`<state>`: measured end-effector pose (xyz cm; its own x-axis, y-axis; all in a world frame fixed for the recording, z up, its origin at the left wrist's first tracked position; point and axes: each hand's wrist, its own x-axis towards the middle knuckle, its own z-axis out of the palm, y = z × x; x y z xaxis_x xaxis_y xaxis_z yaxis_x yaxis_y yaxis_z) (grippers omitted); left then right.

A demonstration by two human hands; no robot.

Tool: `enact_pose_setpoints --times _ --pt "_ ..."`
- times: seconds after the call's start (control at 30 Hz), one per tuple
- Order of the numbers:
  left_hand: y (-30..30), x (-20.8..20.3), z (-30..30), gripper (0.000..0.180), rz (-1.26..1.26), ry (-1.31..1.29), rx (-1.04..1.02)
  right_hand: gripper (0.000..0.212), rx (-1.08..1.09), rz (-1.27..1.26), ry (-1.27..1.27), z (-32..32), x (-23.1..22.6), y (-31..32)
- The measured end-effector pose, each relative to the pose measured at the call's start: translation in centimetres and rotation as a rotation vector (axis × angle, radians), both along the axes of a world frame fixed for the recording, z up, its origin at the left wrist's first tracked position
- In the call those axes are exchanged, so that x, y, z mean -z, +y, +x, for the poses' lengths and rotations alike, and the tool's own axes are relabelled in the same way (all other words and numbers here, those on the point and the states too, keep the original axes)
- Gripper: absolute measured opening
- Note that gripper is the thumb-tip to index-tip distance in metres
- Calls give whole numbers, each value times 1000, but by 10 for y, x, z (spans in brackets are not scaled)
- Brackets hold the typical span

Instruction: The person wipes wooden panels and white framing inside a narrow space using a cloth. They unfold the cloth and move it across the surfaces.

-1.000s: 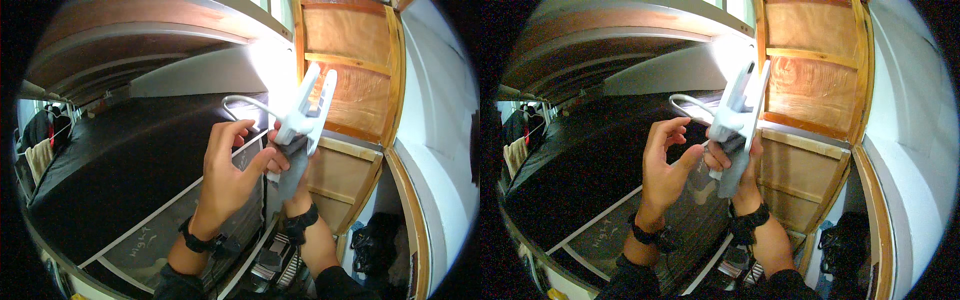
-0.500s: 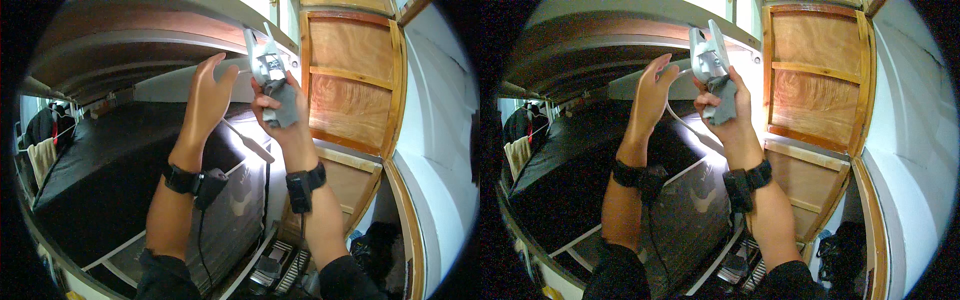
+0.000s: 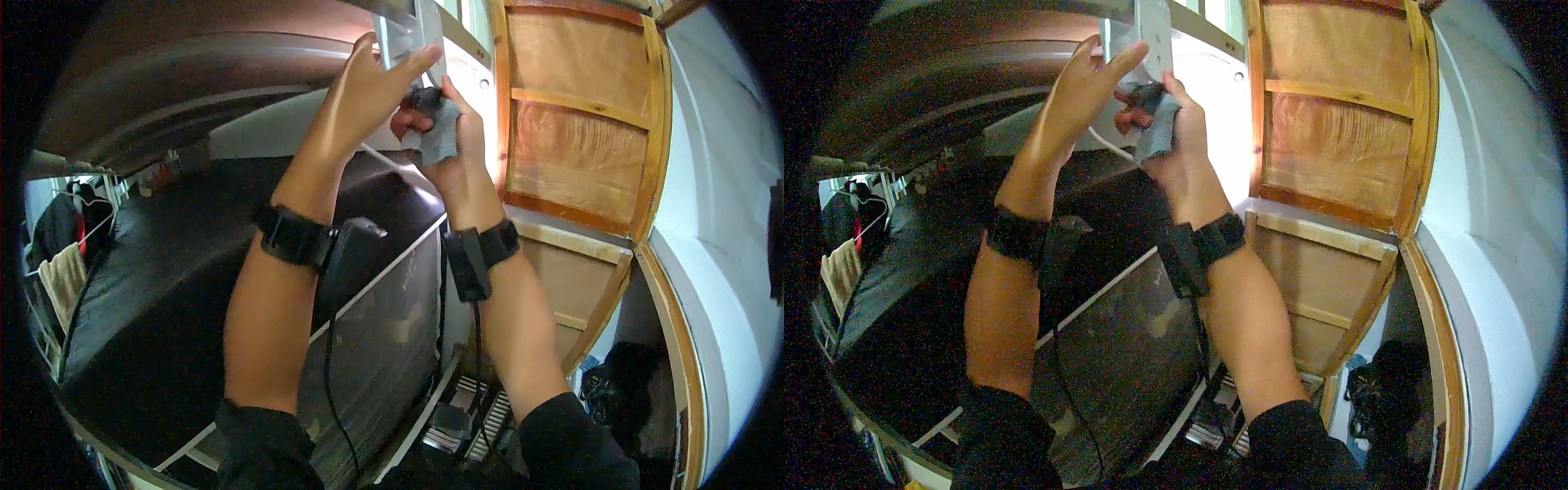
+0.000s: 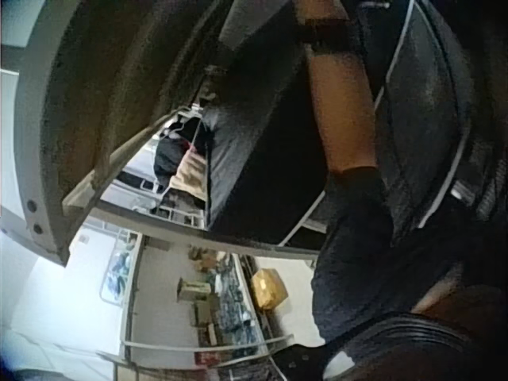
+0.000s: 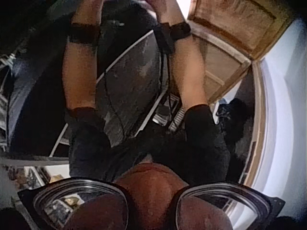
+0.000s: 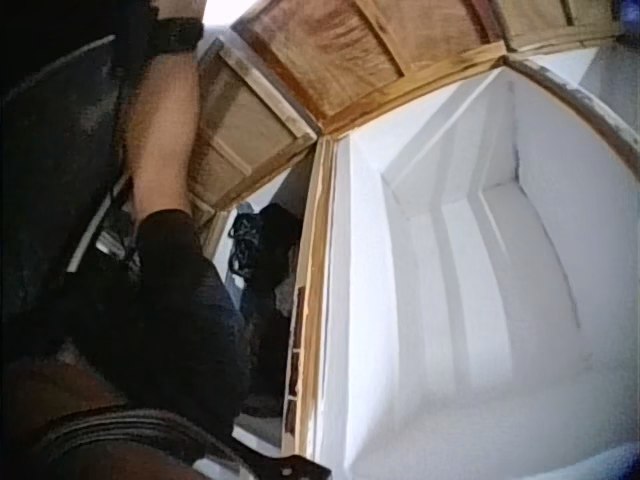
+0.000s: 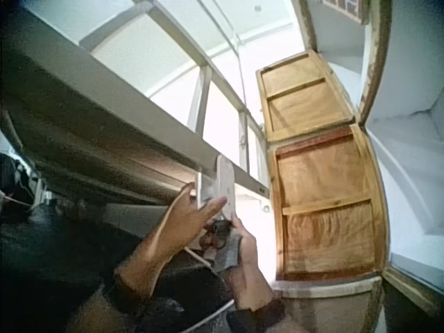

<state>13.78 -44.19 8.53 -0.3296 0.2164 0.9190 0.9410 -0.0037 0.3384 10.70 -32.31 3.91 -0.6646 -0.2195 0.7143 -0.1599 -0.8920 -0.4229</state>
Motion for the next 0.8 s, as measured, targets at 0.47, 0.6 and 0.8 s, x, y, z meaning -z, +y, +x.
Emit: enact_pose_setpoints --times 0.47,0.6,0.8 --pt "7 -6 -20 51 -30 -64 -112 49 253 160 -51 11 24 10" --pt "6 -13 -25 62 -142 122 -325 41 540 416 -95 1 105 30" --pt "3 -18 -16 61 -131 130 -390 23 959 584 -53 -33 131 3"
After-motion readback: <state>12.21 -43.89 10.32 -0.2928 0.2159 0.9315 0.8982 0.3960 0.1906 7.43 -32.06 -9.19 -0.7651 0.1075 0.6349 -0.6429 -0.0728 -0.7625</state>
